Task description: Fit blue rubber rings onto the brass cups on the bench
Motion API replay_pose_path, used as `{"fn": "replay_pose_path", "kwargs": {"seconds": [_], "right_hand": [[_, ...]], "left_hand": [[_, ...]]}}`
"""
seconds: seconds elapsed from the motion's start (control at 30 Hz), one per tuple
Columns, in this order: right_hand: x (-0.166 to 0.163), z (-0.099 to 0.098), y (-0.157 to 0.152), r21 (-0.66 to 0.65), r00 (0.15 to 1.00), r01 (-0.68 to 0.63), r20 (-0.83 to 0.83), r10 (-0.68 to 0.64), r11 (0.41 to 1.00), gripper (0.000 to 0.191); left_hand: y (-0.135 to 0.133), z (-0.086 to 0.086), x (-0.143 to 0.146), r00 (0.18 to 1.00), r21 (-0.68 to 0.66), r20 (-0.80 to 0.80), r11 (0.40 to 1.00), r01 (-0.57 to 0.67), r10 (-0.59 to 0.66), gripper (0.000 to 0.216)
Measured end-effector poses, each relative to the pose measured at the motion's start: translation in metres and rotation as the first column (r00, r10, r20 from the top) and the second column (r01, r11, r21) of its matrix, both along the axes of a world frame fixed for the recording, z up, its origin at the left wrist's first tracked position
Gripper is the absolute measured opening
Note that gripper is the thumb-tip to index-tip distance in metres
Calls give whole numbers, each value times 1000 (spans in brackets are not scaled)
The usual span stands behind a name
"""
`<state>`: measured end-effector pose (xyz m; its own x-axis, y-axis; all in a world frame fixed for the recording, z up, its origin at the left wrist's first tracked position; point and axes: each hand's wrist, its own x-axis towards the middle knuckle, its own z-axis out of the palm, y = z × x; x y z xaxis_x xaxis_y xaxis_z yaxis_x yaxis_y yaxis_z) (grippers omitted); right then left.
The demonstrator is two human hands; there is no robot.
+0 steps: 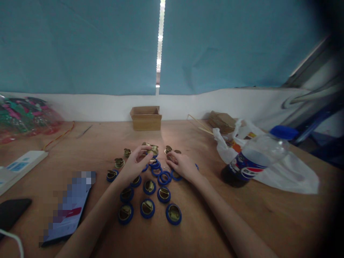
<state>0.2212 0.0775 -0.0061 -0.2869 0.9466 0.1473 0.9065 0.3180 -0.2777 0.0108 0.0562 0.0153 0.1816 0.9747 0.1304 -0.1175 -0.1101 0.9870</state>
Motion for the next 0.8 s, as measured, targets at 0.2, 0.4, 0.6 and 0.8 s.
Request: {"fn": "replay_pose_path", "kwargs": {"seconds": [0.2,0.4,0.6,0.8], "right_hand": [[-1,1,0,-3,1000,3,9,-3,1000,15],[-1,-1,0,-7,999,28,-22,-28,1000,16],[0,-5,1,-14,998,40,-57,-41,999,19],[0,-5,0,13,999,12,-52,-12,1000,21]], "left_hand": [[2,-3,-2,1000,9,-20,1000,-4,5,32],[1,-1,-1,1000,3,-20,1000,-5,5,33],[1,-1,0,1000,13,-29,1000,-9,9,33],[1,-1,0,1000,-9,-9,1000,2,-2,33]]}}
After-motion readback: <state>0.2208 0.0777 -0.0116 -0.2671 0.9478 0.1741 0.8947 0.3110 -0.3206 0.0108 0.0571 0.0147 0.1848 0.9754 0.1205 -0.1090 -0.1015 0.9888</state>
